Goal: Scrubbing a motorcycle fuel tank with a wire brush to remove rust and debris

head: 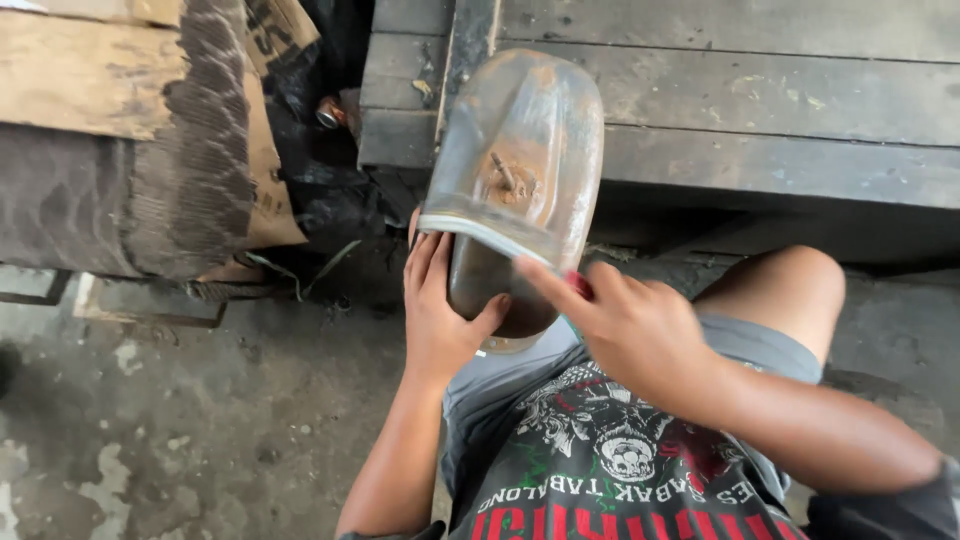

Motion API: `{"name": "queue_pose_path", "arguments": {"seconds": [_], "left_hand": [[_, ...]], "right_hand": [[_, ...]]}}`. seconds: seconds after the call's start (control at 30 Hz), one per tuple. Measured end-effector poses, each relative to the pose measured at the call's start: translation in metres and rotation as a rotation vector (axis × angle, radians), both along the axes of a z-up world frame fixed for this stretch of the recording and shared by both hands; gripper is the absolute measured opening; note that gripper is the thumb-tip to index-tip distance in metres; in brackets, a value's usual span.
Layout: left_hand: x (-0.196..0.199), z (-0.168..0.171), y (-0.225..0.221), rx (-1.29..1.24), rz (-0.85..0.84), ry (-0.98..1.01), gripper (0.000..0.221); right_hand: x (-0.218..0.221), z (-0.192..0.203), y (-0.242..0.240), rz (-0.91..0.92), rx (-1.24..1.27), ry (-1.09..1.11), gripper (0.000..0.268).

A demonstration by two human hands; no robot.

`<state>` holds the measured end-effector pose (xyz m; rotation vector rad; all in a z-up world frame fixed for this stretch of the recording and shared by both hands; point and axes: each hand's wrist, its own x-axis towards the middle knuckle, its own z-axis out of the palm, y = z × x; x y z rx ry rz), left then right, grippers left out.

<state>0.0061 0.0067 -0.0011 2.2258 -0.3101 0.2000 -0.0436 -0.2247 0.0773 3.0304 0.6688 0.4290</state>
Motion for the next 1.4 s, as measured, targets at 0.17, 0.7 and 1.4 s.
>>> {"name": "queue_pose_path", "arguments": {"seconds": [0.17, 0.7, 1.4], "left_hand": [[-0.001, 0.009, 0.002, -0.010, -0.001, 0.054, 0.090], [-0.002, 0.009, -0.004, -0.005, 0.009, 0.000, 0.090], [-0.001, 0.012, -0.003, -0.013, 0.000, 0.038, 0.092]], "right_hand": [[0.028, -0.005, 0.030, 0.047, -0.039, -0.115, 0.081], [0.017, -0.010, 0.013, -0.023, -0.067, -0.070, 0.085], [0.022, -0.005, -0.012, 0.089, 0.123, 0.054, 0.078]]}}
